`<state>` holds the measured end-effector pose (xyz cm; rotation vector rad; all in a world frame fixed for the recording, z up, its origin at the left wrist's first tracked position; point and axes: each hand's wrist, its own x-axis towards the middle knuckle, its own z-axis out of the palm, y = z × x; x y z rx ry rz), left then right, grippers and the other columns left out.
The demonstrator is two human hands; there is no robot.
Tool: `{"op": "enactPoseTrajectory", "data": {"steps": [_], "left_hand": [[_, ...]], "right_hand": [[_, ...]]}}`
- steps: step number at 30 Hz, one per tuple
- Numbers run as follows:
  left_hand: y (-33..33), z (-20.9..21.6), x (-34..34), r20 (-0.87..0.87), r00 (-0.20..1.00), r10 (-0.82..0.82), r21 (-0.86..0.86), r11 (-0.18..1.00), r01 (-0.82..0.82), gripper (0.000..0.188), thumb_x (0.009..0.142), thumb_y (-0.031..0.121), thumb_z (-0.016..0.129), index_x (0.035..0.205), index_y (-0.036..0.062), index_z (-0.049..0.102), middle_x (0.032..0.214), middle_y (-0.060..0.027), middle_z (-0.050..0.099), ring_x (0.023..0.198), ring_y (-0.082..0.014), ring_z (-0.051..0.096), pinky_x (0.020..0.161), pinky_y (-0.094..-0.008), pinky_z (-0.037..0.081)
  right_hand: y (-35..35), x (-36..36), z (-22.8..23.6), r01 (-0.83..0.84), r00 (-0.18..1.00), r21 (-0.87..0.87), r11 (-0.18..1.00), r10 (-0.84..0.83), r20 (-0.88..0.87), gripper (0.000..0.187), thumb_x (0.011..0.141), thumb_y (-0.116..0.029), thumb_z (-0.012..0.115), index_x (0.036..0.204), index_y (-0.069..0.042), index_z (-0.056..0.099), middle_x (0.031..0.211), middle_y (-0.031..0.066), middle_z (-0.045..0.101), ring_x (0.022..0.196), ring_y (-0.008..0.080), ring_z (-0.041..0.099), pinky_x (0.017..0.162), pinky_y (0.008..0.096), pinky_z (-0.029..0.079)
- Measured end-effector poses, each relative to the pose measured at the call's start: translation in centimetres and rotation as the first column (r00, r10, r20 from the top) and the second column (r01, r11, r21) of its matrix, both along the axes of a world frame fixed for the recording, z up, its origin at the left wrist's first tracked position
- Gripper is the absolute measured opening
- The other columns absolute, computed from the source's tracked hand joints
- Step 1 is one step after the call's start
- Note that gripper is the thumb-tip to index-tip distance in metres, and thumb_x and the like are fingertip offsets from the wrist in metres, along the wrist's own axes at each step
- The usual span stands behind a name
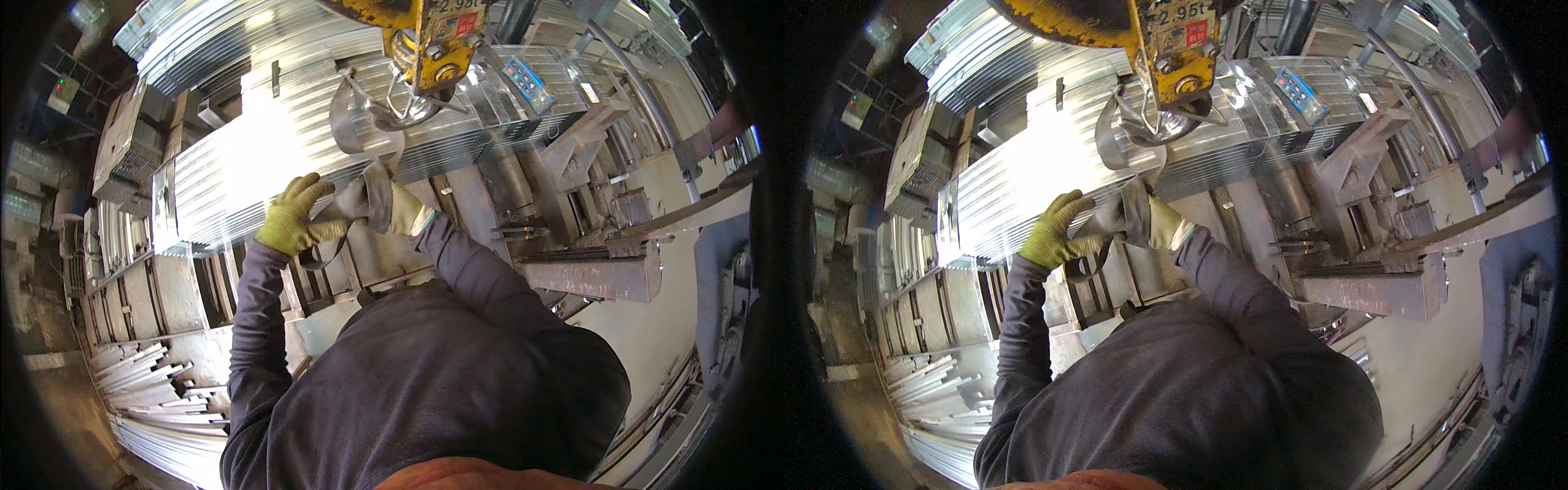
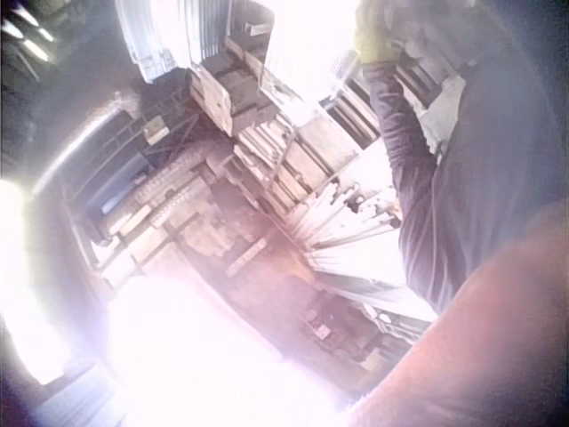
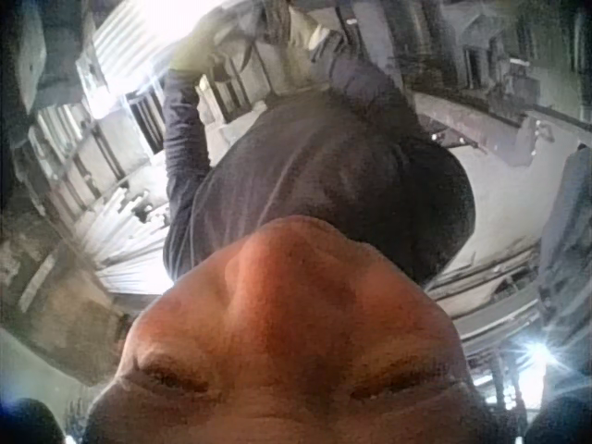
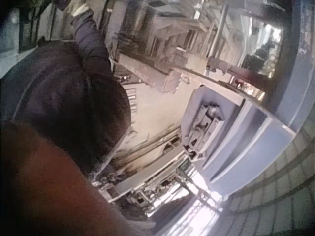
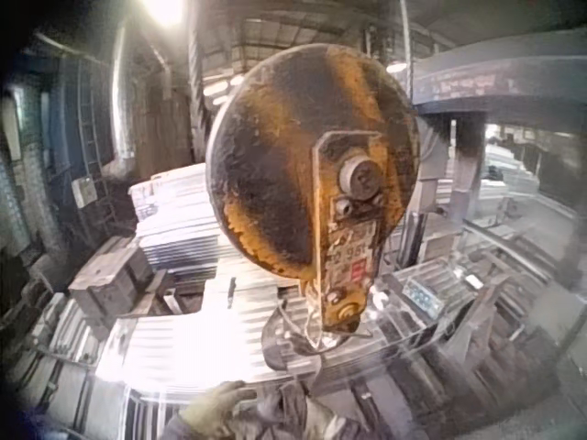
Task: The person operates a crane using a handheld remote to lift a stack of metal sheets from a rack, then walks across the workshop floor to place the load onto a nearby rack. The person adjusts straps and guides the load during movement.
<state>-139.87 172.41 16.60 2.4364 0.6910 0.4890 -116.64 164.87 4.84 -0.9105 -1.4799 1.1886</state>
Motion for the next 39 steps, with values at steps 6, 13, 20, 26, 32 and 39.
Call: {"op": "enactPoseTrajectory", "data": {"steps": [6,13,20,26,32,39], "left_hand": [[1.7,-5.6,-1.7,-0.165,0.982,-0.088,-0.716,0.696,-0.058,0.049,0.098,0.018,0.076,0.142,0.0056,0.06,0.128,-0.0137,0.071,0.108,-0.0209,0.068,0.092,-0.0331,0.059],[10.3,3.9,2.2,0.051,0.988,-0.144,0.552,0.829,0.093,0.054,0.093,-0.003,0.068,0.144,0.007,0.057,0.121,-0.0142,0.074,0.104,-0.0277,0.075,0.085,-0.0338,0.061],[11.2,10.7,11.8,0.045,0.989,-0.139,-0.545,0.826,0.141,0.033,0.106,0.015,0.065,0.137,0.0041,0.069,0.132,-0.0098,0.073,0.116,-0.0145,0.069,0.098,-0.026,0.057],[2.5,4.3,16.2,0.003,0.911,-0.412,0.375,0.845,0.381,0.036,0.107,0.021,0.066,0.14,0.0059,0.066,0.126,-0.0125,0.074,0.119,-0.0206,0.068,0.1,-0.0337,0.055],[-5.1,3.0,18.7,0.055,0.998,0.012,0.511,0.859,-0.038,0.041,0.098,0.044,0.069,0.083,0.0054,0.069,0.082,-0.0202,0.07,0.075,-0.0401,0.07,0.07,-0.0502,0.055],[-0.5,3.1,19.5,-0.03,0.999,0.044,0.112,0.993,-0.04,0.038,0.086,0.036,0.084,0.099,0.0022,0.072,0.092,-0.0192,0.075,0.083,-0.0353,0.073,0.075,-0.0422,0.057]], "right_hand": [[2.1,2.3,-3.2,0.044,0.994,0.066,0.997,-0.05,0.092,0.038,0.109,-0.017,0.054,0.146,-0.006,0.056,0.135,0.0095,0.068,0.115,0.0221,0.068,0.1,0.0356,0.056],[-4.9,13.8,-3.8,0.525,0.825,-0.491,0.695,-0.558,0.092,0.047,0.103,-0.04,0.069,0.131,-0.002,0.071,0.118,0.0048,0.074,0.107,0.016,0.065,0.096,0.0321,0.051],[-9.0,25.3,5.5,0.985,0.173,-0.007,0.173,-0.984,-0.045,0.036,0.103,-0.028,0.069,0.121,0.003,0.073,0.117,0.0069,0.074,0.108,0.0149,0.065,0.096,0.0298,0.05],[-6.5,31.6,10.3,0.96,0.169,0.233,0.157,-0.985,-0.032,0.035,0.099,-0.024,0.071,0.121,0.003,0.072,0.105,0.0049,0.074,0.096,0.0111,0.064,0.087,0.0269,0.052],[-1.5,36.3,8.8,0.914,-0.086,0.394,0.101,-0.898,0.431,0.069,0.087,-0.051,0.073,0.136,-0.003,0.066,0.131,0.0253,0.069,0.122,0.0424,0.066,0.103,0.0485,0.051],[1.7,40.3,8.3,0.87,0.103,0.203,0.45,-0.568,0.817,0.07,0.083,-0.04,0.074,0.146,-0.013,0.059,0.14,0.0261,0.065,0.13,0.0433,0.061,0.106,0.047,0.05]]}}
